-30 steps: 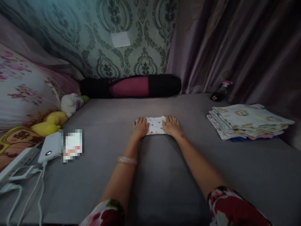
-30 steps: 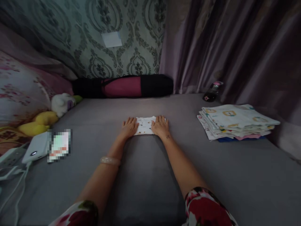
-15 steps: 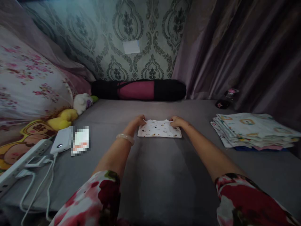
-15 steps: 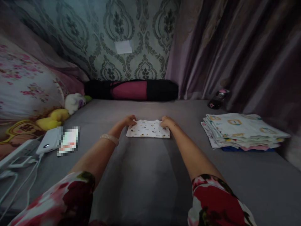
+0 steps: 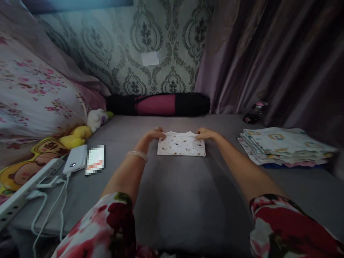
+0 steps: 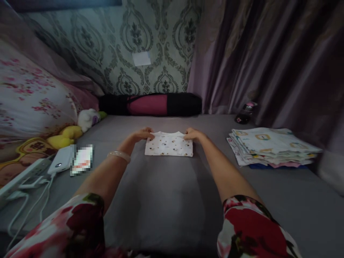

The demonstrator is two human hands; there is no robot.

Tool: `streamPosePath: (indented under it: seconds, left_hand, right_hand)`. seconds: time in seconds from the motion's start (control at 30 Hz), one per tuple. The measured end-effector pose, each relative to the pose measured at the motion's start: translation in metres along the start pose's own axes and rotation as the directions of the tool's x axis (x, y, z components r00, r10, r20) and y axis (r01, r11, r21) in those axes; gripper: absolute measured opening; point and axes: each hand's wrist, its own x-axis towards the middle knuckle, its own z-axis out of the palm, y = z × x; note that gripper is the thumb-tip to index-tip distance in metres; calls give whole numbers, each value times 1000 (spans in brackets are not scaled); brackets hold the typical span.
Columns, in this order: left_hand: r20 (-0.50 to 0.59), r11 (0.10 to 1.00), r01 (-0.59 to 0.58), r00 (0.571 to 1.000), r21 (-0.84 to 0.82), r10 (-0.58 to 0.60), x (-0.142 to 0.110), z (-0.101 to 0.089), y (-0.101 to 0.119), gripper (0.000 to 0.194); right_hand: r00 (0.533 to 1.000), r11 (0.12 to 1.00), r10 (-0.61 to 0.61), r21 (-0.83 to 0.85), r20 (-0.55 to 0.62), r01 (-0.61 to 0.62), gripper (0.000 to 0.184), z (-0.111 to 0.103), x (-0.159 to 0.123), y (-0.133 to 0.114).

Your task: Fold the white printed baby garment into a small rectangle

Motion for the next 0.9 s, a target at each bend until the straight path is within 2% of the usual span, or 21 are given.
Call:
streamPosePath:
  seconds: [0.17,0.23,0.3,0.37,0.43,0.5,0.53,0.6,0.7,0.9]
  left_hand:
    - [-7,934,-145,989,-327,151,-4,-24,10,33]
    - [-55,909,-238,971,-342,234,-2,-30,13,28]
    - [-149,897,-336,941,-286,304,1,-30,16,22]
    - [-276,899,-396,900,-190,338,4,-25,17,18]
    - [-395,912,-405,851,-72,346,5,-16,14,18]
    - [-463,917,-394,802,67,378,3,-7,8,18]
    - [-471,908,-394,780,141,412,1,-2,4,18]
    - [-438,864,-420,745,279,504,-6,5,-5,18]
    - [-326,765,-485,706,424,629,-23,13,-18,18]
    - [-143,631,-548,682,549,717,-58,25,-29,24]
  right_hand:
    - [991,987,-114,107,-66,121,28,-29,-21,0]
    - [977,970,-177,146,-118,194,28,-37,-22,1]
    - [948,958,-221,132,-230,256,28,-39,-21,1]
    - [888,957,-248,47,-388,288,28,-34,-18,3]
    - [790,947,-302,-72,-534,313,29,-23,-18,4]
    - [707,929,-367,-193,-604,317,30,-9,-21,6]
    - [687,920,-392,-243,-612,308,30,-2,-25,7]
    - [679,902,-429,-322,-596,287,29,11,-34,10]
    - [680,866,-488,-402,-548,297,28,27,-52,14]
    - [697,806,-563,-482,-444,344,28,46,-81,19]
